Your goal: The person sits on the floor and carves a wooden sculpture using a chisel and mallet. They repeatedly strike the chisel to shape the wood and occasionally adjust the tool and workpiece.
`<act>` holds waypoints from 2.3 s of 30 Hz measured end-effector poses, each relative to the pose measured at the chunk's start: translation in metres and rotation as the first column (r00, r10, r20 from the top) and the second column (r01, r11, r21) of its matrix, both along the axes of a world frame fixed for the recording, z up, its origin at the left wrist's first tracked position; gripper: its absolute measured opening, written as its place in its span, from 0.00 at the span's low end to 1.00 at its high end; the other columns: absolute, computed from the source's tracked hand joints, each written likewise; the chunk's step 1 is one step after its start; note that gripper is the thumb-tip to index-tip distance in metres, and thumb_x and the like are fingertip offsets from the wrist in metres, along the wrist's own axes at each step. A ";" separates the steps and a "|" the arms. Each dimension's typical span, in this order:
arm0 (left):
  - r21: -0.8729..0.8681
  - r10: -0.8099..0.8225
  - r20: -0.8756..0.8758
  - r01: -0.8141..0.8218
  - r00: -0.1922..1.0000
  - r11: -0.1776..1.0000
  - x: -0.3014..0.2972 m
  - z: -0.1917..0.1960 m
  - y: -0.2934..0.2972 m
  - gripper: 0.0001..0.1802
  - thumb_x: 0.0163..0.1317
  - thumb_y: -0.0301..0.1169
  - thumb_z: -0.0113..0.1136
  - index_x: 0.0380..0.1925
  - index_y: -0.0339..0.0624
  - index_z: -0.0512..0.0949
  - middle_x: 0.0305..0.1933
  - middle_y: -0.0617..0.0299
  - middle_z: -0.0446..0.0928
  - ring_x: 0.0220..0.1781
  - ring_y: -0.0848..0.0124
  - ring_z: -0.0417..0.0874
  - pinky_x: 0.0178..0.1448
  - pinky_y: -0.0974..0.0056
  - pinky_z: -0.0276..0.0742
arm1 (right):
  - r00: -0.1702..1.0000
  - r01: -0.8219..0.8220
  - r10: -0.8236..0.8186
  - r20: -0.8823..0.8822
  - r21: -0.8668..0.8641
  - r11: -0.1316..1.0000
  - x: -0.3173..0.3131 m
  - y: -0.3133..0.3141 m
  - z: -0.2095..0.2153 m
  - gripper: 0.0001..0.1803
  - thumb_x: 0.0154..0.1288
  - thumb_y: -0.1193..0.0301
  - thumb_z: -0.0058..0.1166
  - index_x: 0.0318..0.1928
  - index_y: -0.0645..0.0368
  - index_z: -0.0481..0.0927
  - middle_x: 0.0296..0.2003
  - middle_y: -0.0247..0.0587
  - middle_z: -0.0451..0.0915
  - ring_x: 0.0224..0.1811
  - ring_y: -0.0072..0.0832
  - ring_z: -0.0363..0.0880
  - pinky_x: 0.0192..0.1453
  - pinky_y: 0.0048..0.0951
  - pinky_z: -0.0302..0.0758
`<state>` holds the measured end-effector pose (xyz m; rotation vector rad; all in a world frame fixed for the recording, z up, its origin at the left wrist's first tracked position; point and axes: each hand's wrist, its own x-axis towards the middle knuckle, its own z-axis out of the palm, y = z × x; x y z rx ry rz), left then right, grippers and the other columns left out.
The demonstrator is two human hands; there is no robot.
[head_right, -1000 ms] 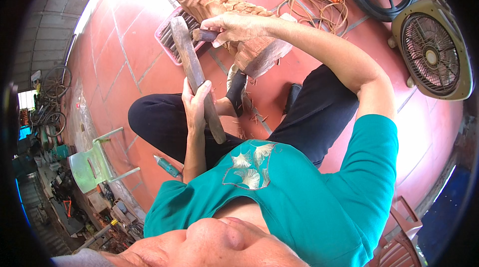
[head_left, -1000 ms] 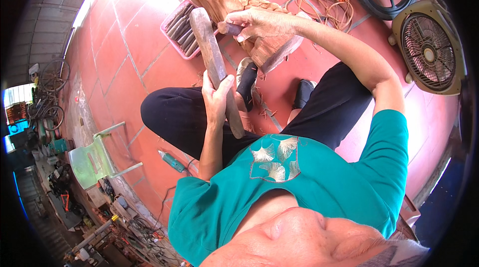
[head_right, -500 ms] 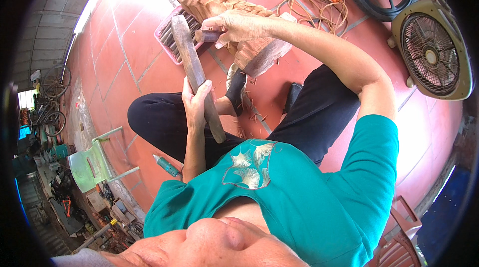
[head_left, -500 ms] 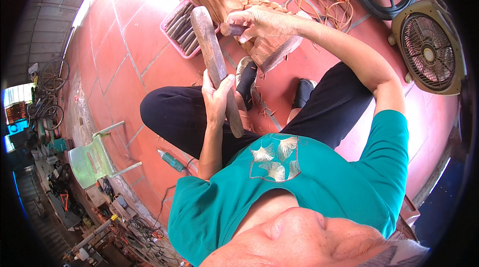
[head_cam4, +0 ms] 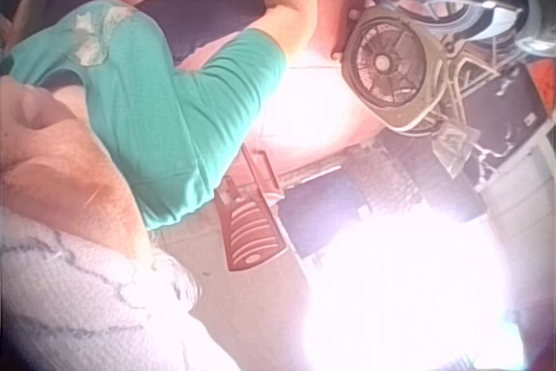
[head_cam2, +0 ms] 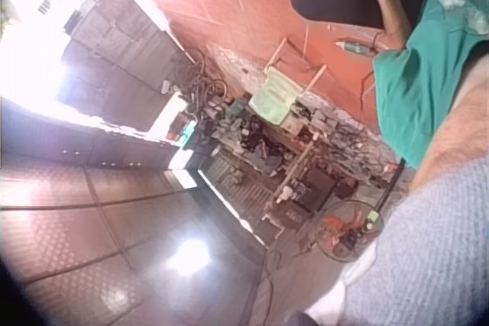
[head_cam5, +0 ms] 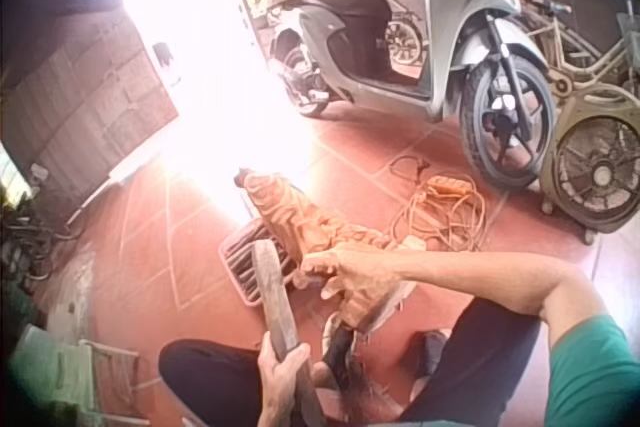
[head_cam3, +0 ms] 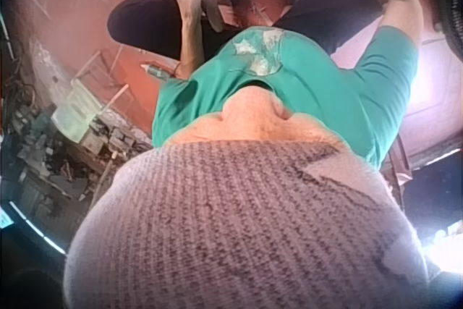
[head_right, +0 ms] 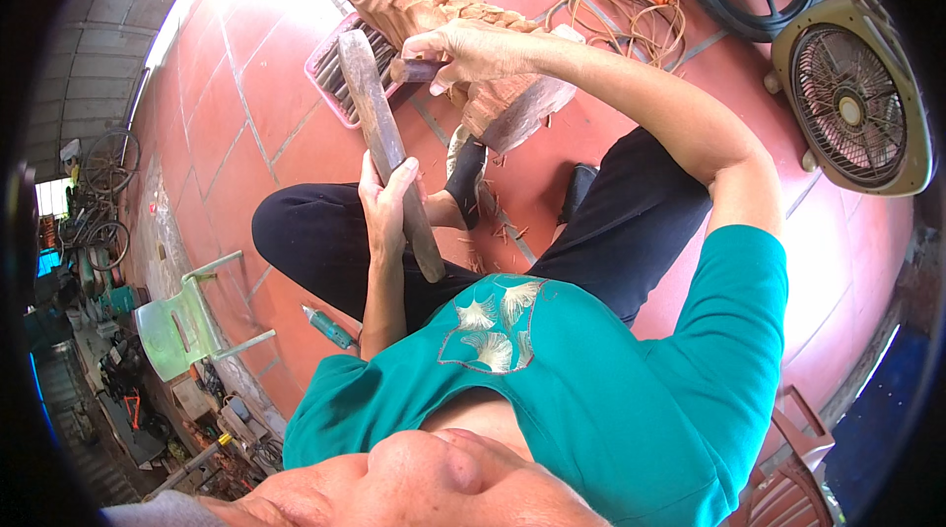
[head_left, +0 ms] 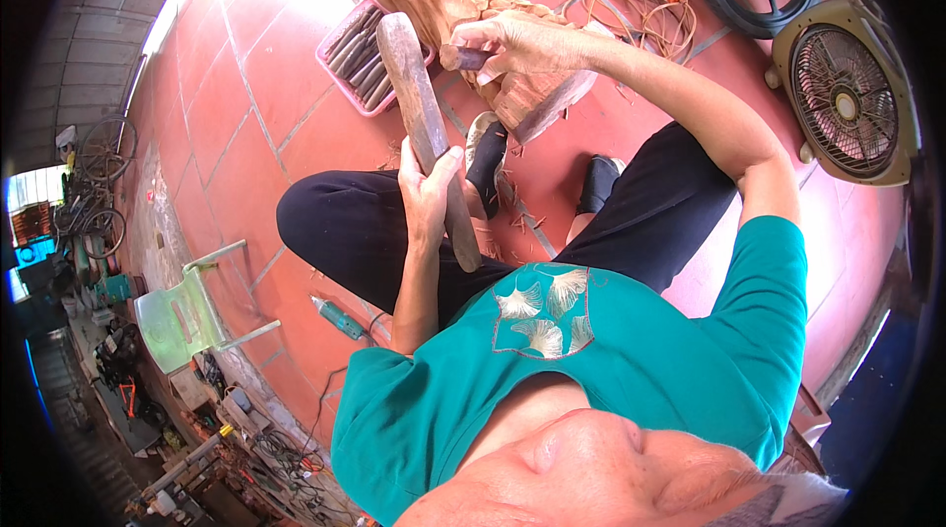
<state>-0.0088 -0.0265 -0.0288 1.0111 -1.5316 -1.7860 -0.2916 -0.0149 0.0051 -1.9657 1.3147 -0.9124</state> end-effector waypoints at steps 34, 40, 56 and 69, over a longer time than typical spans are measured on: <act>-0.293 -0.051 0.070 0.070 0.996 0.954 -0.003 0.025 0.008 0.19 0.63 0.24 0.67 0.51 0.36 0.71 0.36 0.62 0.77 0.36 0.74 0.78 0.43 0.65 0.78 | 0.998 0.030 -0.027 0.048 -0.074 0.997 0.003 -0.002 -0.012 0.20 0.57 0.75 0.70 0.48 0.55 0.75 0.35 0.40 0.82 0.43 0.37 0.84 0.48 0.40 0.75; -0.310 0.081 -0.358 -0.201 0.930 0.929 -0.008 0.045 0.022 0.14 0.67 0.18 0.58 0.47 0.38 0.64 0.34 0.59 0.76 0.26 0.74 0.79 0.31 0.68 0.78 | 1.000 0.016 -0.016 -0.020 0.003 1.000 0.003 -0.001 -0.008 0.20 0.57 0.76 0.70 0.48 0.54 0.75 0.36 0.39 0.83 0.44 0.36 0.84 0.49 0.39 0.76; -0.299 -0.036 -0.061 0.016 0.997 0.954 0.003 0.003 0.006 0.11 0.68 0.23 0.59 0.45 0.38 0.67 0.25 0.63 0.72 0.19 0.76 0.74 0.24 0.70 0.71 | 1.000 -0.009 0.010 -0.020 0.035 0.999 0.000 0.011 0.004 0.21 0.56 0.78 0.68 0.49 0.54 0.76 0.34 0.39 0.80 0.39 0.34 0.81 0.46 0.39 0.74; -0.300 0.036 -0.411 -0.173 0.911 0.938 -0.004 0.046 0.029 0.21 0.67 0.17 0.57 0.57 0.35 0.63 0.34 0.56 0.76 0.25 0.72 0.79 0.32 0.67 0.78 | 0.998 0.010 -0.007 0.055 -0.068 0.998 0.001 0.017 0.001 0.14 0.60 0.83 0.63 0.40 0.57 0.70 0.27 0.30 0.66 0.34 0.24 0.68 0.43 0.33 0.71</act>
